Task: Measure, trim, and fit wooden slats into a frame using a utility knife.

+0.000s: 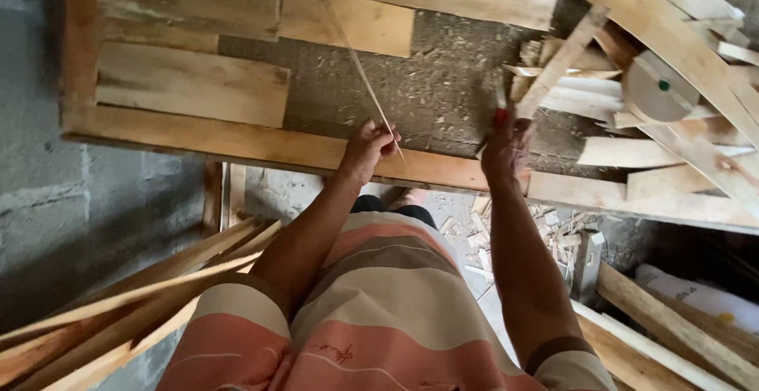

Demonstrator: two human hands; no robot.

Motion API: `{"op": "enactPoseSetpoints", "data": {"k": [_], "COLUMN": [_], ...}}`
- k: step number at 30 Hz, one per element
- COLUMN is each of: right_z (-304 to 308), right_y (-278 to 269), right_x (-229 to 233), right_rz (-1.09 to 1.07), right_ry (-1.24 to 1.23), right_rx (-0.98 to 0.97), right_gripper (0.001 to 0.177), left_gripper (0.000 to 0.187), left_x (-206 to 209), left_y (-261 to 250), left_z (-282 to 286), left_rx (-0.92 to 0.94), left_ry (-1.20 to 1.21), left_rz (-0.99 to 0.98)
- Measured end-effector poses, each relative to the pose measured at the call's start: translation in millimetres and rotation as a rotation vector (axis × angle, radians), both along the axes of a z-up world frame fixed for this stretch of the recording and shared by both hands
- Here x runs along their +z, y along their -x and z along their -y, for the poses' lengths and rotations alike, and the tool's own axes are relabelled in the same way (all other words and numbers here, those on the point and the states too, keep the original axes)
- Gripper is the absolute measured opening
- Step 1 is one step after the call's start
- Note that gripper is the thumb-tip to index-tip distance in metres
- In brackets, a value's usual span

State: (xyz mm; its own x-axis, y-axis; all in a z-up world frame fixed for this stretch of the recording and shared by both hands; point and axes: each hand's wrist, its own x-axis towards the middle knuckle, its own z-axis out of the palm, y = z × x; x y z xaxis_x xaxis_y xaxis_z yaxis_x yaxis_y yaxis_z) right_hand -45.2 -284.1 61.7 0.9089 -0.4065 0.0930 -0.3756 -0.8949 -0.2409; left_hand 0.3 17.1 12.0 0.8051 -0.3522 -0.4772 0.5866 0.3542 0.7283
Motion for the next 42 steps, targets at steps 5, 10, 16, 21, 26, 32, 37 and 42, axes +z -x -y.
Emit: {"op": "enactPoseSetpoints", "data": {"k": [5, 10, 16, 21, 26, 32, 37, 42], "right_z": [-20, -76, -154, -182, -185, -136, -142, -144], "right_y": [-9, -31, -48, -61, -71, -81, -99, -118], "right_x": [11, 62, 66, 58, 63, 26, 38, 8], "right_rz": [-0.018, -0.073, 0.269, 0.095, 0.126, 0.234, 0.332, 0.269], "right_ry": [0.2, 0.228, -0.45, -0.398, -0.25, -0.308, -0.226, -0.21], "right_rx": [-0.039, 0.001, 0.716, 0.586, 0.535, 0.461, 0.634, 0.485], "right_gripper": [0.075, 0.068, 0.018, 0.008, 0.012, 0.015, 0.014, 0.014], "left_gripper": [0.022, 0.036, 0.02, 0.021, 0.028, 0.024, 0.015, 0.021], "left_x": [9, 7, 7, 25, 38, 51, 44, 0], "left_y": [-2, -12, -33, -49, -67, -103, -121, -137], "left_z": [-23, -40, -46, -53, -68, -104, -105, -105], "left_rx": [0.11, 0.046, 0.105, 0.138, 0.083, 0.265, 0.325, 0.211], "left_ry": [0.016, 0.058, 0.186, 0.166, 0.024, -0.145, -0.207, -0.101], "left_rz": [0.046, 0.052, 0.119, 0.087, 0.091, 0.033, -0.114, -0.101]}}
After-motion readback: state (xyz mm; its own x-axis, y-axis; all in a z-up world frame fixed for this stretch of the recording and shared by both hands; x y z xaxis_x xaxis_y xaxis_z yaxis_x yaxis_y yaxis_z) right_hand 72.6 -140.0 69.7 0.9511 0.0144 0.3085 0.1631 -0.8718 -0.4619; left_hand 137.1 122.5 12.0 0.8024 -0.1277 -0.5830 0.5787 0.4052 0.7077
